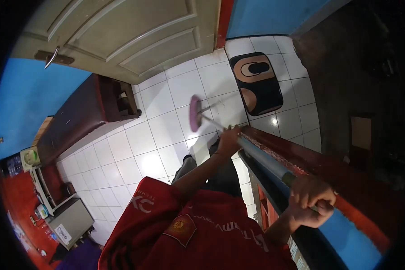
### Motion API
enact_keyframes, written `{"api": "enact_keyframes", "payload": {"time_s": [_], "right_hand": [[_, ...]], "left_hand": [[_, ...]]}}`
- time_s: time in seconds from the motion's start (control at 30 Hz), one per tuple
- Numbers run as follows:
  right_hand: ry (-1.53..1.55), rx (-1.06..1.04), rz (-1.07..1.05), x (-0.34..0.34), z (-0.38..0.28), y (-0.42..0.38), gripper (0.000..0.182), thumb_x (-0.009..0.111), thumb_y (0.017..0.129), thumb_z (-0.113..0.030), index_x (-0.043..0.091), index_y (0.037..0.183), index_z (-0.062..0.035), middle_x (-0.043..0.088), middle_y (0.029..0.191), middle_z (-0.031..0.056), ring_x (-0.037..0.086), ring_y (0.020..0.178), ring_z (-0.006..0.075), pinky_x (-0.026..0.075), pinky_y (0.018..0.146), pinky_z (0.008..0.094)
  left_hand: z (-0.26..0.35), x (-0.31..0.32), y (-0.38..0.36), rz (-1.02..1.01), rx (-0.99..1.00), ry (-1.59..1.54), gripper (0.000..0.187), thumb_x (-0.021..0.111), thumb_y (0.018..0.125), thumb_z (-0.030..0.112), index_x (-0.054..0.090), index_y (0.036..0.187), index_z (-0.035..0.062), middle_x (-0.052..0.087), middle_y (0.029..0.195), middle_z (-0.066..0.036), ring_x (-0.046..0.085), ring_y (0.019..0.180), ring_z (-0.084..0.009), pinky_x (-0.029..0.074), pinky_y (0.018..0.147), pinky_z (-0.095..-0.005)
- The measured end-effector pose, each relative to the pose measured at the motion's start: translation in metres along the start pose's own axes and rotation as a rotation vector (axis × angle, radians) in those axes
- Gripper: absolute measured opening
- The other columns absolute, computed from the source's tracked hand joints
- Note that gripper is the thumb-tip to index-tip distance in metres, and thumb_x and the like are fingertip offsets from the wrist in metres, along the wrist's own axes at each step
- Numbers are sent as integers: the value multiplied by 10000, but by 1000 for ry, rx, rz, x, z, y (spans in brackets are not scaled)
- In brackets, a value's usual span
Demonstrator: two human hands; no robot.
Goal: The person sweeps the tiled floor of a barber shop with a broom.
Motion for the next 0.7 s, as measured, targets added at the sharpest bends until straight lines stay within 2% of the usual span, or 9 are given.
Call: {"api": "enact_keyframes", "payload": {"time_s": [0.07, 0.17, 0.3, 0.37, 0.47, 0.53, 0.57, 0.67, 0.7], "right_hand": [[-204, -32, 84, -8, -16, 13, 241, 370, 804, -174, 391, 584, -77, 377, 440, 14, 315, 367, 110, 307, 385, 262], [-298, -61, 147, -24, -32, 23, 257, 362, 822, -187, 379, 587, -85, 378, 448, 19, 303, 372, 100, 292, 383, 258], [-386, -104, 220, -34, -41, 36, 284, 351, 828, -200, 366, 574, -74, 350, 434, 26, 289, 364, 94, 268, 377, 252], [-443, -111, 199, -35, -41, 42, 288, 345, 826, -202, 368, 572, -68, 344, 431, 31, 289, 360, 96, 256, 371, 250], [-511, -120, 103, -28, -34, 53, 207, 351, 740, -131, 368, 549, -53, 342, 419, 41, 287, 352, 100, 241, 353, 247], [-545, -102, -36, -19, -28, 60, 97, 351, 620, -80, 367, 530, -48, 348, 411, 52, 290, 344, 102, 249, 337, 248], [-508, -61, -6, -16, -27, 62, 54, 349, 546, -62, 365, 499, -41, 367, 409, 57, 317, 339, 109, 272, 340, 243], [-587, -68, -140, -10, -12, 60, 79, 360, 555, -64, 390, 486, -37, 384, 414, 45, 363, 338, 118, 280, 346, 238], [-634, -19, -83, -3, -5, 61, 36, 418, 463, -16, 448, 444, -25, 421, 405, 49, 424, 342, 136, 310, 340, 233]], "left_hand": [[21, 29, 27, -21, 68, -158, 330, 661, 600, 140, 502, 869, 35, 566, 737, -184, 539, 718, -427, 442, 690, -498], [42, 65, 52, -141, 81, -161, 276, 645, 589, 114, 476, 799, 55, 539, 752, -169, 537, 742, -386, 415, 627, -444], [80, 86, 73, -153, 149, -159, 321, 682, 555, 110, 458, 780, 63, 558, 732, -134, 562, 717, -364, 432, 598, -404], [85, 100, 78, -156, 138, -279, 307, 677, 569, 122, 442, 759, 65, 532, 707, -139, 542, 703, -379, 422, 591, -446], [89, 104, 85, -167, 83, -451, 283, 661, 605, 138, 416, 730, 72, 501, 681, -143, 515, 690, -395, 394, 571, -488], [84, 109, 86, -111, 110, -473, 242, 634, 640, 114, 417, 737, 67, 487, 674, -147, 506, 690, -392, 380, 577, -493], [84, 114, 85, -106, 115, -479, 242, 634, 640, 114, 417, 737, 67, 487, 674, -147, 506, 690, -392, 380, 577, -493], [74, 127, 87, 15, 78, -549, 183, 595, 672, 80, 430, 750, 64, 480, 688, -147, 490, 685, -387, 366, 577, -482], [66, 137, 88, -23, 93, -634, 156, 576, 682, 65, 441, 759, 65, 479, 699, -146, 482, 687, -382, 367, 586, -475]]}}
Point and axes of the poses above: each hand's wrist, its own y-axis towards the middle knuckle, its own x-axis out of the palm, z = x × y, the point moved 4 cm from there along y, towards the middle knuckle
